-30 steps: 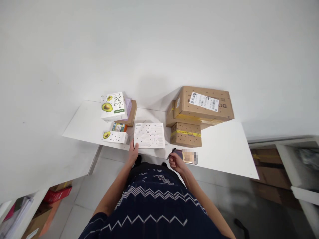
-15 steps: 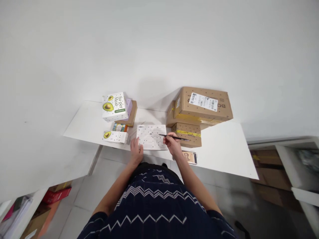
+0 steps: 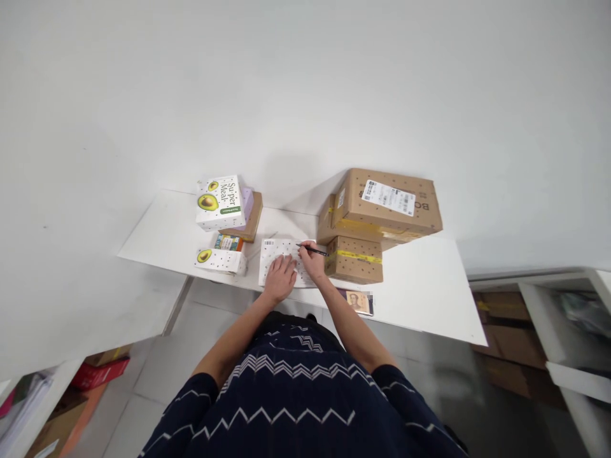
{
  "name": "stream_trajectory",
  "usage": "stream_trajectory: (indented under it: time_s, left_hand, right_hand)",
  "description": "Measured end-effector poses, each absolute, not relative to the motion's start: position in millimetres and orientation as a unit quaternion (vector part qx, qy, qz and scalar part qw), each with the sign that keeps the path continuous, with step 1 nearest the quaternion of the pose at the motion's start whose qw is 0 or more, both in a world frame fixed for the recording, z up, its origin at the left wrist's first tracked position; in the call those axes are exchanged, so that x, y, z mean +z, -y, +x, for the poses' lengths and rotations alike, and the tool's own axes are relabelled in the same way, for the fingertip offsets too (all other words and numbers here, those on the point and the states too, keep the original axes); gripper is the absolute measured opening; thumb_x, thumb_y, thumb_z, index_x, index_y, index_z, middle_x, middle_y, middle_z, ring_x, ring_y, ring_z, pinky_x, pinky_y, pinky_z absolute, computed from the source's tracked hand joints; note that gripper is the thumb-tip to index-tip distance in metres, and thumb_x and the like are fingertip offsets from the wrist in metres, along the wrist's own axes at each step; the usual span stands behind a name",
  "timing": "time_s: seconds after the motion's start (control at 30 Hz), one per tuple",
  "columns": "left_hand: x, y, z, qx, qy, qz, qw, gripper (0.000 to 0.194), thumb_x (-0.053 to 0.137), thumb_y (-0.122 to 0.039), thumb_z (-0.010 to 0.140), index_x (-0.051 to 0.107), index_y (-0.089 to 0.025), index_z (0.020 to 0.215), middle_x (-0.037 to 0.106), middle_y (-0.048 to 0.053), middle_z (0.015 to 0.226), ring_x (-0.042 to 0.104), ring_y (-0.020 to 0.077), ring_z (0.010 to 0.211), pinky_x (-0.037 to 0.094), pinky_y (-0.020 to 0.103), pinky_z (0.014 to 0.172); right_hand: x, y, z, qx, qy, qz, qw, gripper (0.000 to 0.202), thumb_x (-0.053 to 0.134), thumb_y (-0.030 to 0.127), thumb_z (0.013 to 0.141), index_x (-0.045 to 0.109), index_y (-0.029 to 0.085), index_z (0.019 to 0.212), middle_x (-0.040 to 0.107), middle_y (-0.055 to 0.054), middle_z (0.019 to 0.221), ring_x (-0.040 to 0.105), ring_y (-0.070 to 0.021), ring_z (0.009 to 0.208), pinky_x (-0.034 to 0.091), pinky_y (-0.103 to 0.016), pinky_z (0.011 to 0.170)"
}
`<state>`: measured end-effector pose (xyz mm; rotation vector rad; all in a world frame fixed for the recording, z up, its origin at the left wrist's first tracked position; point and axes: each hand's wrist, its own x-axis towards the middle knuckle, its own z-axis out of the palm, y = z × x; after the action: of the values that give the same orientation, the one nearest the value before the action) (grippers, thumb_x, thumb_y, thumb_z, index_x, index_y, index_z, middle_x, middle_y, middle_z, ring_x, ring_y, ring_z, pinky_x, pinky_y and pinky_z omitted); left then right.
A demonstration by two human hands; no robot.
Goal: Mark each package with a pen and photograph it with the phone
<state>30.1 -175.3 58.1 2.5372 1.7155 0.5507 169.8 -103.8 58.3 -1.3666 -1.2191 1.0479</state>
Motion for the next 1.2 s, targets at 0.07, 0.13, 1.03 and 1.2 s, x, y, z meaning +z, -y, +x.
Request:
stream_trajectory:
  time_s: [0.07,0.13,1.03,1.2]
  left_hand:
    - [58.4,176.3,29.9,0.172,-0.55,0.817,0.011,0.042,0.043,-0.032,0.098,0.06,-0.019,0.134,0.057,0.009,0.143,0.048,0.0314,0.135,0.039,0.048,0.111]
    - [59.1,176.5,30.0,0.169,-0.551,0.817,0.01,0.042,0.044,-0.032,0.098,0.06,-0.019,0.134,0.057,0.01,0.143,0.048,0.0312,0.135,0.038,0.047,0.111]
    - [57.8,177.0,31.5,0.157,-0.555,0.816,0.021,0.043,0.044,-0.031,0.096,0.06,-0.017,0.134,0.057,0.01,0.144,0.048,0.033,0.136,0.038,0.049,0.112]
    - [58.6,177.1,31.4,0.158,-0.558,0.814,0.033,0.043,0.045,-0.031,0.096,0.059,-0.019,0.135,0.056,0.011,0.144,0.047,0.032,0.137,0.037,0.049,0.113]
  right_hand:
    - [54.5,102.9,167.9,0.409,0.512,-0.572,0.494,0.022,0.049,0.042,0.082,0.055,0.022,0.086,0.058,0.0,0.074,0.057,-0.0166,0.069,0.05,-0.03,0.068]
    - [53.7,104.0,166.3,0.389,0.522,-0.577,0.493,0.024,0.048,0.044,0.082,0.055,0.021,0.084,0.058,0.0,0.074,0.055,-0.0168,0.068,0.049,-0.031,0.069]
    - [62.5,110.7,163.9,0.337,0.581,-0.593,0.444,0.028,0.043,0.044,0.087,0.058,0.021,0.085,0.065,-0.005,0.082,0.058,-0.0197,0.077,0.048,-0.032,0.078]
    - [64.1,111.2,164.2,0.343,0.577,-0.594,0.444,0.027,0.043,0.044,0.087,0.058,0.022,0.086,0.065,-0.005,0.083,0.058,-0.0199,0.078,0.047,-0.033,0.08]
